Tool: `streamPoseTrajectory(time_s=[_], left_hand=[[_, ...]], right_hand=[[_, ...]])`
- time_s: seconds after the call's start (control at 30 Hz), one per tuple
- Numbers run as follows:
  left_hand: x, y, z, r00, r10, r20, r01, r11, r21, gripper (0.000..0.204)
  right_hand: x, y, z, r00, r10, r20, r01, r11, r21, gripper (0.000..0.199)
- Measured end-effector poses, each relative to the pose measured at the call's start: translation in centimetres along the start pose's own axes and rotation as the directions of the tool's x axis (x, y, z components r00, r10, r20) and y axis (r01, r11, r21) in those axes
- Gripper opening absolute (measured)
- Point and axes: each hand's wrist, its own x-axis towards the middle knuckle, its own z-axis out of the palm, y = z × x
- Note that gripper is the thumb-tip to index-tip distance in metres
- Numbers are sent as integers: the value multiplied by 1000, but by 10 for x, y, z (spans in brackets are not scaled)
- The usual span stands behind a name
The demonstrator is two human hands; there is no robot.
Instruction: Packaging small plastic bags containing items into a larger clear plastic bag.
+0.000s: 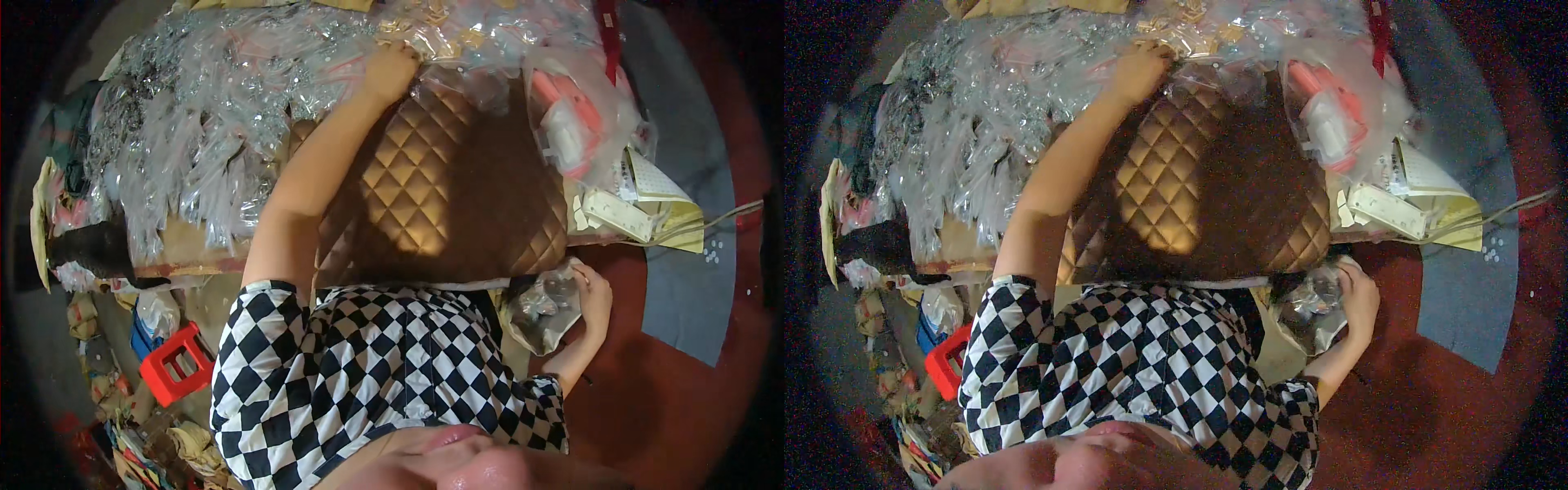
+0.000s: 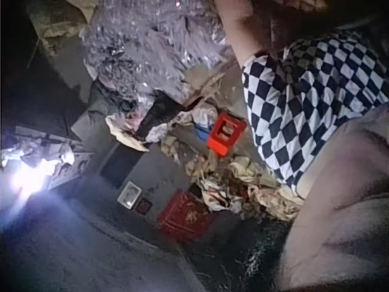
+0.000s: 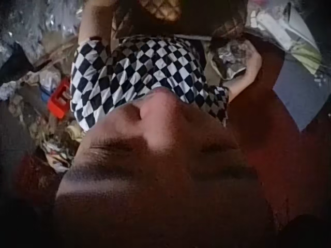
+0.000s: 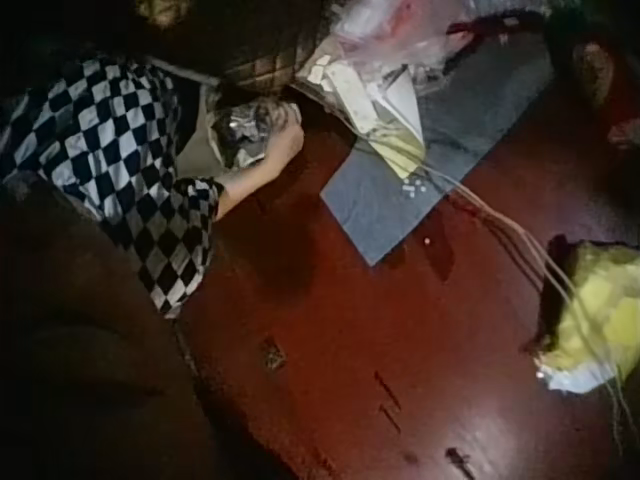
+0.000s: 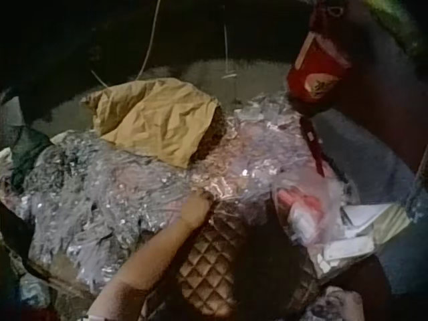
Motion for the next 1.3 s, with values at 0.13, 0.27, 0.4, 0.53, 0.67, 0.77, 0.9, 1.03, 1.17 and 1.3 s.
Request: streamPoseTrajectory(time_s=[0.13, 0.27, 0.4, 0.53, 0.67, 0.77, 0.9, 1.03, 1.17, 1.3], left_hand=[[5, -5, -12, 992, -114, -53, 106, 985, -135, 16], [-21, -5, -35, 717, -675, 171, 415, 217, -884, 20], [-35, 12, -78, 609, -682, 405, 284, -290, -914, 21], [-63, 26, -97, 571, -695, 437, 268, -345, -900, 19], [-111, 28, -117, 570, -576, 586, 601, -195, -775, 18], [-123, 43, -118, 669, -576, 470, 454, -184, -872, 18], [-128, 55, -112, 712, -561, 422, 448, -99, -888, 19], [-118, 70, -100, 768, -456, 449, 441, -130, -888, 19], [-134, 68, -119, 744, -525, 414, 525, 74, -848, 17], [-133, 62, -120, 767, -561, 311, 513, 245, -823, 13]], right_hand=[[41, -53, -16, 995, -105, -2, 99, 934, 343, 21], [122, -125, -2, 922, -372, -106, 385, 857, 342, 26], [221, -205, 45, 703, -601, -381, 663, 747, 46, 38], [311, -247, 98, 665, -633, -397, 609, 767, -203, 30], [310, -262, 57, 596, -762, -252, 656, 643, -395, 27], [327, -257, 38, 870, -472, -142, 372, 441, 817, 32], [344, -278, 42, 840, -520, -155, 490, 604, 629, 31], [409, -245, 102, 659, -647, -384, 742, 473, 475, 26], [382, -271, 94, 749, -412, -519, 611, 731, 302, 22], [357, -273, 45, 535, -575, -619, 752, 657, 41, 25]])
